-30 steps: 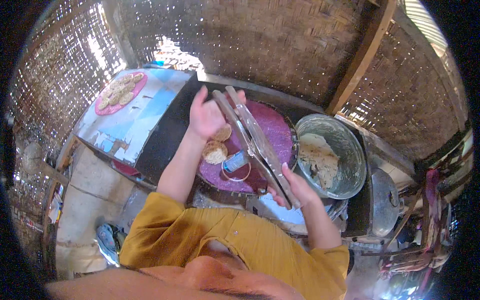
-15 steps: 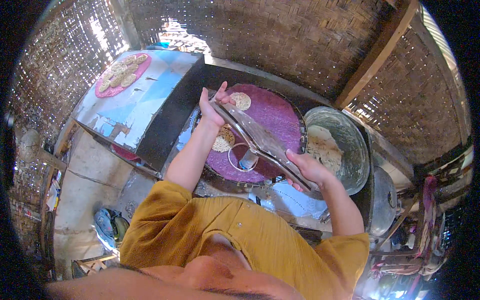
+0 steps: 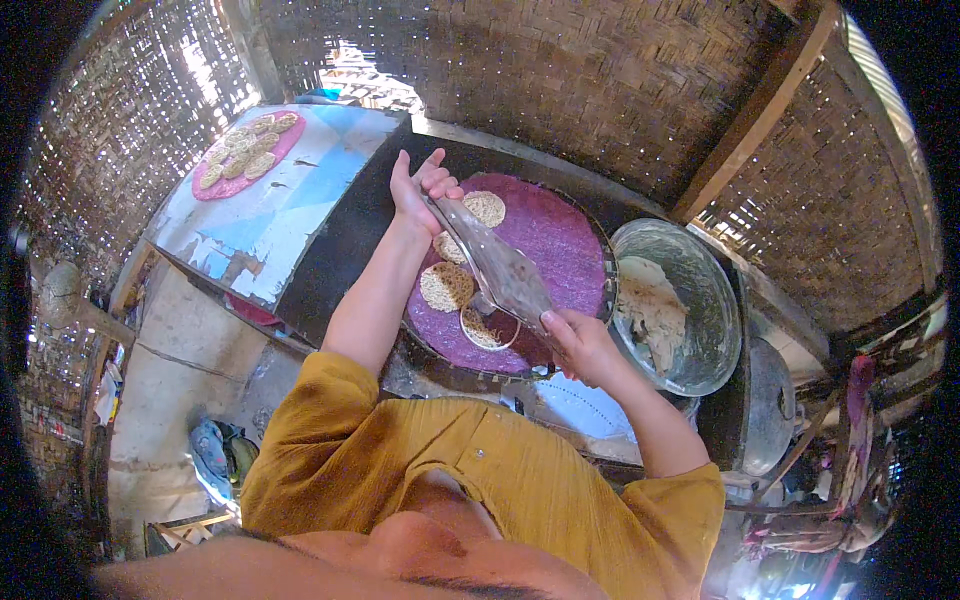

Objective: The person shapes round rice crackers by placing a metal ring on a cloth-covered surface and filling it with dough using a spoon and a wooden mold.

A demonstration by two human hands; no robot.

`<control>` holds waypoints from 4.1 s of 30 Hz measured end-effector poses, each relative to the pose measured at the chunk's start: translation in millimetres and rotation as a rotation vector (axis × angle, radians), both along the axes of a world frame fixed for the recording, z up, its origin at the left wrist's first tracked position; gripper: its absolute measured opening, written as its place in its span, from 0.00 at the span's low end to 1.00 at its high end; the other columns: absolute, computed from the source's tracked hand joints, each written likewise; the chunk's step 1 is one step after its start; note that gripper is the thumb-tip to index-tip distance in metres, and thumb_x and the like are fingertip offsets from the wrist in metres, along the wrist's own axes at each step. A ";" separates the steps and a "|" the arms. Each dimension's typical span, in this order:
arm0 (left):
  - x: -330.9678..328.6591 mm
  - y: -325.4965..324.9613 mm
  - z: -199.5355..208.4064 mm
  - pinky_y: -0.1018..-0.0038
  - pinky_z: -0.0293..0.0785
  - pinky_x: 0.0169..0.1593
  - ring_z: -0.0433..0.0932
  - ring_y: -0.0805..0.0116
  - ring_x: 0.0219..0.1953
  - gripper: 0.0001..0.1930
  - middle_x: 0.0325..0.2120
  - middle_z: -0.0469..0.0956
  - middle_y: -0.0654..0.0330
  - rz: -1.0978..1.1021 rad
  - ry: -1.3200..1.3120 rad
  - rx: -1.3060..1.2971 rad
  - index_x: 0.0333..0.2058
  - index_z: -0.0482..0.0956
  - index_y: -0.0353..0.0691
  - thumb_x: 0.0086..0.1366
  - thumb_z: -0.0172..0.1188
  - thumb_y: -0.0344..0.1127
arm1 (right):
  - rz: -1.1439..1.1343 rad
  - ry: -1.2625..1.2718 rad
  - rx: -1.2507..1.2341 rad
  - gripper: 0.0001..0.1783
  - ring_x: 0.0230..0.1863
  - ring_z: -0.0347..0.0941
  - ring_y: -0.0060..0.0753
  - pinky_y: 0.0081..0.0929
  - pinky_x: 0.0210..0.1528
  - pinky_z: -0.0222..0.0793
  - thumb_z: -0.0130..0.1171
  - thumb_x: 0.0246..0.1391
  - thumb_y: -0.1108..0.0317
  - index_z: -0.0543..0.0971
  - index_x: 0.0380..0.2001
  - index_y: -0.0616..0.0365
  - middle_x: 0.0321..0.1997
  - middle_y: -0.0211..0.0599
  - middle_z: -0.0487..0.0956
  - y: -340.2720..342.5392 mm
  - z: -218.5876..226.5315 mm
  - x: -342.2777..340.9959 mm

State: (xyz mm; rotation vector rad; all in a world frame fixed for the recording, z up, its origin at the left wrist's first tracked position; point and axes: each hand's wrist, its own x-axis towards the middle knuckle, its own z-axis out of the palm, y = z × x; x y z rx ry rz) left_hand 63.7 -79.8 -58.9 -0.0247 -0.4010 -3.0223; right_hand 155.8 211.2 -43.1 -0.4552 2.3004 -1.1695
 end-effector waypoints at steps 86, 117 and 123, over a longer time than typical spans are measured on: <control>43.8 129.7 1.3 0.56 0.71 0.49 0.70 0.50 0.48 0.27 0.44 0.61 0.60 0.229 0.358 -0.888 0.44 0.69 0.47 0.50 0.61 0.57 | 0.134 0.473 0.953 0.14 0.36 0.76 0.45 0.40 0.37 0.72 0.53 0.39 0.75 0.77 0.33 0.57 0.32 0.44 0.78 351.8 -74.4 -188.4; 0.0 193.2 -11.3 0.65 0.73 0.44 0.76 0.63 0.37 0.25 0.38 0.74 0.56 -0.029 0.329 -1.471 0.44 0.71 0.42 0.46 0.66 0.39 | 0.040 -0.133 -0.070 0.21 0.17 0.60 0.15 0.16 0.18 0.53 0.57 0.49 0.54 0.79 0.40 0.60 0.16 0.24 0.70 348.3 62.9 -125.2; 6.7 268.7 39.9 0.66 0.70 0.45 0.76 0.55 0.39 0.29 0.35 0.77 0.52 -0.049 0.454 -2.001 0.41 0.74 0.42 0.40 0.66 0.48 | 0.239 -0.077 -0.050 0.20 0.19 0.62 0.15 0.17 0.20 0.56 0.54 0.54 0.55 0.78 0.41 0.59 0.18 0.26 0.71 307.9 115.8 -112.7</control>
